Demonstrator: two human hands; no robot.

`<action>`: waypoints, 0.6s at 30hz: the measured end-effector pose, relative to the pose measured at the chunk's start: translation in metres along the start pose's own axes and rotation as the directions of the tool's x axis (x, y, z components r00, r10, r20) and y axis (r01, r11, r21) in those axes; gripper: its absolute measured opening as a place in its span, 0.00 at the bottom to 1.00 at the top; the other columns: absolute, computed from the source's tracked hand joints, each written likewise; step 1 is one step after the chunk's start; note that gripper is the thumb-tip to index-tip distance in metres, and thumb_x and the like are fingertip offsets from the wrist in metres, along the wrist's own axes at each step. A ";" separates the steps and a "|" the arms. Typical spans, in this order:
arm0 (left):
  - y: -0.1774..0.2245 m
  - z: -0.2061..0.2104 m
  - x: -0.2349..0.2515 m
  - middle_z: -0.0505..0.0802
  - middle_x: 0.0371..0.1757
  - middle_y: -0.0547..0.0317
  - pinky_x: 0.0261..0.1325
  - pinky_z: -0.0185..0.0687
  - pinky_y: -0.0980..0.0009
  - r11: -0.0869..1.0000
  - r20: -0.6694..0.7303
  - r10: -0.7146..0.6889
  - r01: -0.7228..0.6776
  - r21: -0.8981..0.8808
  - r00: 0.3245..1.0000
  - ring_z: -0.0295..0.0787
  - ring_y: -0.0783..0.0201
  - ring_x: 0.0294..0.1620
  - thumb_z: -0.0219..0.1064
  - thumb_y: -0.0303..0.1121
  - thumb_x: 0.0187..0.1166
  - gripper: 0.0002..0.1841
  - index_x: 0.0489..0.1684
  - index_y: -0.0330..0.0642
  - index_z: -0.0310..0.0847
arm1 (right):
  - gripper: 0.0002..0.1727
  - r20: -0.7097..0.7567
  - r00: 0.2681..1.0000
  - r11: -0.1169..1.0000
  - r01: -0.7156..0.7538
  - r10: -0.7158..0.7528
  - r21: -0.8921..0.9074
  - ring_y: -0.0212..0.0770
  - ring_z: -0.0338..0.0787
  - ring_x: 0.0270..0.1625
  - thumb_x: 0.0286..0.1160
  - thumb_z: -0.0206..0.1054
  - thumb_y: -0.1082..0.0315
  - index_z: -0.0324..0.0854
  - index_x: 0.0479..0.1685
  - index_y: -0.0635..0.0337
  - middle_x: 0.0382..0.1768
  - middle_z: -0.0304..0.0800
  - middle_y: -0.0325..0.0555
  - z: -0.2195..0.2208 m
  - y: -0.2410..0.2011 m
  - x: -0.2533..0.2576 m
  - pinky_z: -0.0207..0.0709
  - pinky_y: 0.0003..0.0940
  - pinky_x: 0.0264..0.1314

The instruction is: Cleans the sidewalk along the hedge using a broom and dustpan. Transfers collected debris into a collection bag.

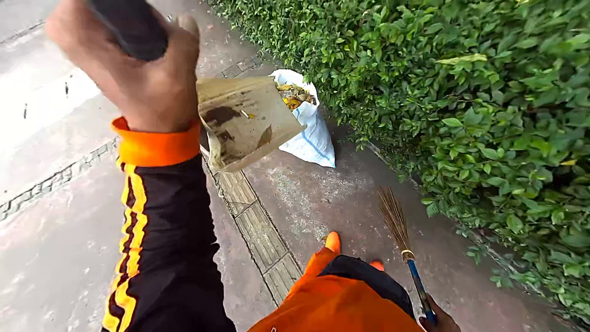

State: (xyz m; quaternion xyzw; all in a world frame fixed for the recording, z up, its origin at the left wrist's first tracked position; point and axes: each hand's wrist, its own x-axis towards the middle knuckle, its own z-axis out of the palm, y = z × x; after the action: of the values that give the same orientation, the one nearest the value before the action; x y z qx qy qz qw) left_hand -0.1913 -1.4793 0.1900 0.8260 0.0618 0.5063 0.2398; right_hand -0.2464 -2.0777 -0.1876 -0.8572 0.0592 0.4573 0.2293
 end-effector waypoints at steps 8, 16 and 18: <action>-0.068 0.179 0.068 0.94 0.46 0.33 0.54 0.83 0.31 0.915 0.659 -0.026 -0.247 0.318 0.752 0.93 0.32 0.50 0.76 0.40 0.68 0.25 0.60 0.31 0.82 | 0.42 0.057 0.960 0.949 0.281 -0.275 -0.142 0.68 0.90 0.64 0.72 0.72 0.68 0.62 0.91 0.59 0.64 0.89 0.68 -0.064 -0.116 0.077 0.76 0.68 0.71; -0.130 0.337 0.070 0.92 0.48 0.32 0.58 0.80 0.33 0.849 0.946 -0.243 -0.425 0.314 0.213 0.90 0.30 0.54 0.74 0.39 0.75 0.24 0.66 0.35 0.79 | 0.41 0.200 0.918 0.938 0.347 -0.344 0.018 0.64 0.89 0.66 0.76 0.69 0.72 0.57 0.91 0.68 0.67 0.85 0.72 -0.166 -0.182 0.130 0.76 0.60 0.76; -0.129 0.345 0.094 0.92 0.47 0.31 0.57 0.80 0.33 0.843 0.928 -0.270 -0.404 0.356 0.255 0.90 0.30 0.53 0.73 0.40 0.77 0.24 0.65 0.34 0.79 | 0.43 0.264 0.890 0.928 0.348 -0.371 0.134 0.59 0.91 0.62 0.76 0.68 0.72 0.52 0.93 0.69 0.66 0.85 0.71 -0.192 -0.196 0.143 0.80 0.55 0.71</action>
State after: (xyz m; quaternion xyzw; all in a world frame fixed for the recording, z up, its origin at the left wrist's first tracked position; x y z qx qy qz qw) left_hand 0.1709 -1.4492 0.0780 0.9904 0.0031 -0.1331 -0.0358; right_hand 0.0424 -1.9739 -0.1454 -0.7684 -0.1150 0.5224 0.3513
